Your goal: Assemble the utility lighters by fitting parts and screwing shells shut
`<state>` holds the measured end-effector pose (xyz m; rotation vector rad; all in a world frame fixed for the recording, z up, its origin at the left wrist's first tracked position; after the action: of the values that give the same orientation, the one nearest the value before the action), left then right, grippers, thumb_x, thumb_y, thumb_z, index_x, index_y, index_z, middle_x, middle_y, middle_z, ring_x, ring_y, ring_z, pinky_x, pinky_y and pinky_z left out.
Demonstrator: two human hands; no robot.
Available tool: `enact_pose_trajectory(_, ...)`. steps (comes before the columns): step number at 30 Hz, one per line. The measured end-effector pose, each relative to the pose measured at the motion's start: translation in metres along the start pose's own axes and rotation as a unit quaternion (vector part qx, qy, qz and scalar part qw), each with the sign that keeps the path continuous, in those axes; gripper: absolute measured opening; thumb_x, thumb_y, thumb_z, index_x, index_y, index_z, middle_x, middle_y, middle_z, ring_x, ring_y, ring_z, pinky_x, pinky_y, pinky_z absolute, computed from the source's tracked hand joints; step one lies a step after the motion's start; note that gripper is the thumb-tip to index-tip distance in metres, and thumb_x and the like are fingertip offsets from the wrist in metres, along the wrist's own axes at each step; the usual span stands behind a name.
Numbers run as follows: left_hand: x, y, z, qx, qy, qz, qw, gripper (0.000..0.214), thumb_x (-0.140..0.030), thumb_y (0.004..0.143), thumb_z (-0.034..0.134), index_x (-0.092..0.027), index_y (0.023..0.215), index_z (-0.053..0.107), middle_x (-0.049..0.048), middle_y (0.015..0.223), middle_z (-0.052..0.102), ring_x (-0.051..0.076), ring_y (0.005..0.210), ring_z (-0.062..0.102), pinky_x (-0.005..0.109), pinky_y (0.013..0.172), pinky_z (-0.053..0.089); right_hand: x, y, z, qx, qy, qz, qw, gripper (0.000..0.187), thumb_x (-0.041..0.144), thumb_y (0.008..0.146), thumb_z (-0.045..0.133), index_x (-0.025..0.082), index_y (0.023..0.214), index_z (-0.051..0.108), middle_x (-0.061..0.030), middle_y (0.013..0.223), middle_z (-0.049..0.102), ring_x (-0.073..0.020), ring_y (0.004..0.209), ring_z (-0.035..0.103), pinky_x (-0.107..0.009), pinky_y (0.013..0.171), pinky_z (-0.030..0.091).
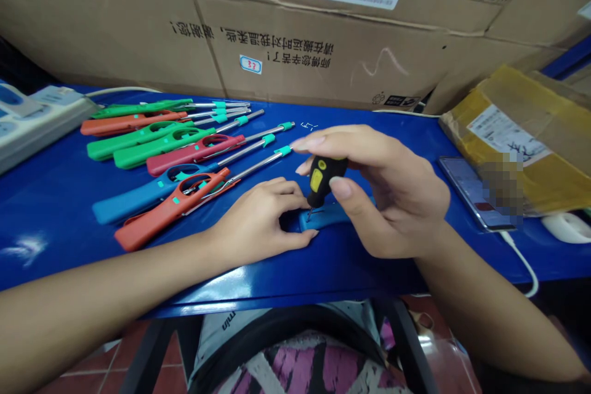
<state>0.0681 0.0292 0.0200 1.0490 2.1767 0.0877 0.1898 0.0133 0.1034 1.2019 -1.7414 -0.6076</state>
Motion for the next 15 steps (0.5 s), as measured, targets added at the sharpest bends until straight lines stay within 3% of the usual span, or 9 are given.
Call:
enact_pose_trajectory(3, -0.0002, -0.0005, -0.0008, -0.001, 0.018, -0.015, 1.0, 0.018, -0.03, 0.084, 0.074, -0.02, 0.098, 0.074, 0.0025, 0.085, 0.068, 0.02, 0.082, 0.064, 0.032, 0.071, 0.051, 0.0015, 0.0006, 0.0004, -0.001, 0.005, -0.003, 1.0, 0.036, 0.01, 0.092, 0.058, 0.024, 0.126, 0.063, -0.0026, 0.121, 0.073, -0.0193, 0.107, 0.069, -0.037, 0.094, 0.061)
enact_pose_trajectory(6, 0.0006, 0.0001, 0.0003, 0.015, 0.021, -0.04, 0.999, 0.016, -0.031, 0.084, 0.073, -0.018, 0.094, 0.073, 0.0023, 0.082, 0.065, 0.02, 0.08, 0.063, 0.03, 0.065, 0.049, 0.006, 0.0028, 0.0003, -0.007, -0.018, -0.025, 1.0, 0.036, 0.006, 0.088, 0.064, 0.018, 0.122, 0.065, -0.0049, 0.116, 0.074, -0.0188, 0.103, 0.068, -0.034, 0.092, 0.06)
enact_pose_trajectory(8, 0.0008, 0.0007, 0.001, 0.023, 0.02, -0.052, 0.998, 0.014, -0.029, 0.083, 0.072, -0.018, 0.091, 0.072, 0.0022, 0.081, 0.064, 0.02, 0.079, 0.062, 0.029, 0.063, 0.048, 0.0093, 0.0036, -0.0011, -0.021, -0.033, -0.042, 0.998, 0.036, 0.008, 0.086, 0.069, 0.016, 0.121, 0.065, -0.0053, 0.113, 0.075, -0.0187, 0.099, 0.067, -0.034, 0.09, 0.06)
enact_pose_trajectory(12, 0.0008, 0.0015, 0.0017, 0.029, 0.017, -0.058, 0.998, 0.014, -0.026, 0.082, 0.071, -0.018, 0.093, 0.07, 0.0026, 0.084, 0.064, 0.019, 0.079, 0.061, 0.029, 0.064, 0.048, 0.0087, 0.0036, 0.0003, -0.02, -0.07, -0.029, 0.997, 0.038, 0.016, 0.086, 0.072, 0.028, 0.121, 0.064, -0.0014, 0.112, 0.075, -0.0205, 0.091, 0.068, -0.036, 0.082, 0.061)
enact_pose_trajectory(15, 0.0006, 0.0013, 0.0007, 0.026, 0.023, -0.054, 0.998, 0.012, -0.028, 0.083, 0.071, -0.018, 0.089, 0.071, 0.0027, 0.081, 0.064, 0.02, 0.079, 0.062, 0.03, 0.065, 0.048, 0.0095, 0.002, -0.001, -0.033, -0.062, -0.031, 0.997, 0.034, 0.013, 0.088, 0.068, 0.023, 0.12, 0.065, -0.0041, 0.108, 0.075, -0.0213, 0.093, 0.069, -0.038, 0.085, 0.062)
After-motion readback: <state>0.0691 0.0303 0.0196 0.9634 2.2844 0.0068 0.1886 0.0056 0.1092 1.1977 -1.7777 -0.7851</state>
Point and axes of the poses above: each hand's wrist, its own y-axis towards the middle knuckle, its own z-axis out of the palm, x = y × z, the point moved 7 cm from there along y, towards the middle knuckle
